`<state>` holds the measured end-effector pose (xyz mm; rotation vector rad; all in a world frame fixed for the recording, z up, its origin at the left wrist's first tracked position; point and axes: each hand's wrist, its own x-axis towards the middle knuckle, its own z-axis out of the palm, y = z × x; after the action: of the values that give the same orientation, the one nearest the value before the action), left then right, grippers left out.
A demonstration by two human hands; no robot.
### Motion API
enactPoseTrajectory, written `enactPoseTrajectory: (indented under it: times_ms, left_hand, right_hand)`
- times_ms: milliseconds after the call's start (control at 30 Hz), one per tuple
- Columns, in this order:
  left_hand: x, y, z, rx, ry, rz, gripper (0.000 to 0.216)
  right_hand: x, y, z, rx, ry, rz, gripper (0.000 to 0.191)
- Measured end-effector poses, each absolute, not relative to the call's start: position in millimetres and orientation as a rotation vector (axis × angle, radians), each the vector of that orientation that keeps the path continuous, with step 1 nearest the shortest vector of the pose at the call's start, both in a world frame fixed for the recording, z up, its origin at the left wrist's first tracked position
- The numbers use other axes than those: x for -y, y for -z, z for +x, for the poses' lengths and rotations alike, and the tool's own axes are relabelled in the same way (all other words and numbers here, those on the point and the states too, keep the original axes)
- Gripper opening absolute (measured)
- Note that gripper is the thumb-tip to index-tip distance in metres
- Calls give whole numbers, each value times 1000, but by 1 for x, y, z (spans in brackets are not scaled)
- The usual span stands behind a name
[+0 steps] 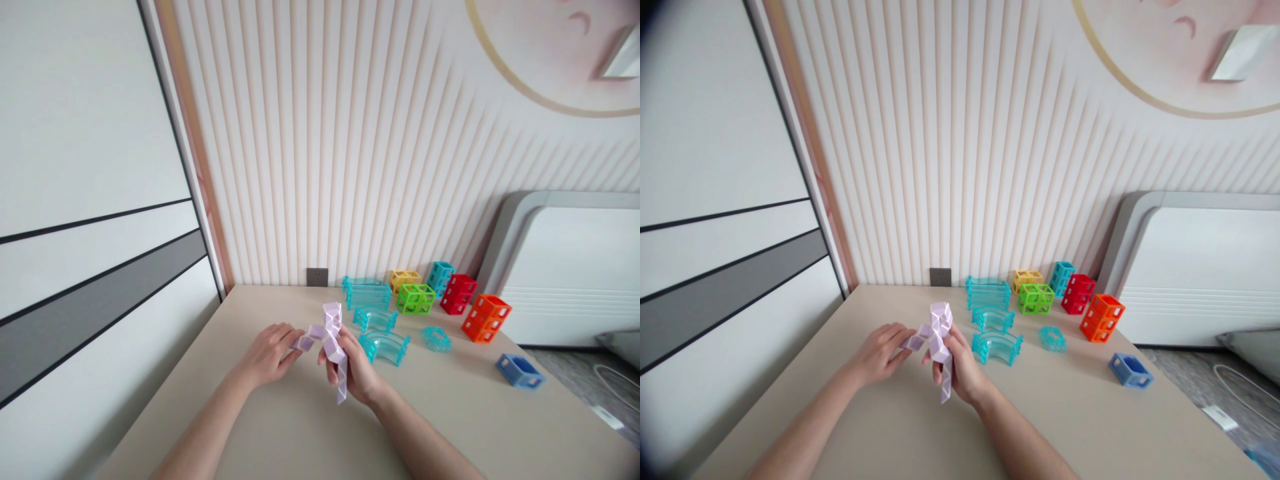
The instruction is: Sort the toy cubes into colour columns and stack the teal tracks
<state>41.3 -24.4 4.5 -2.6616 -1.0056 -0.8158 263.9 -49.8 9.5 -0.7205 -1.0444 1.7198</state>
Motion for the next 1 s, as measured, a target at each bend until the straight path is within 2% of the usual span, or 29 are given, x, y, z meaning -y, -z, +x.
enactPoseTrajectory:
  times_ms: [167,433,533,700,1000]
  left_hand:
    - [24,2,40,908,773,-2712,31]
    - [29,5,40,761,902,-2753,48]
    - [29,6,41,753,954,-2744,49]
    - [29,8,45,766,976,-2776,49]
    - [27,10,50,862,919,-2853,54]
  right_hand:
    - [54,-12,268,1152,-1911,-665,57]
    - [48,-7,273,1234,-1926,-563,59]
    - [51,-6,272,1401,-1736,-634,59]
    - [53,-6,268,1577,-1219,-761,38]
    - [47,-1,271,1595,-1210,-771,36]
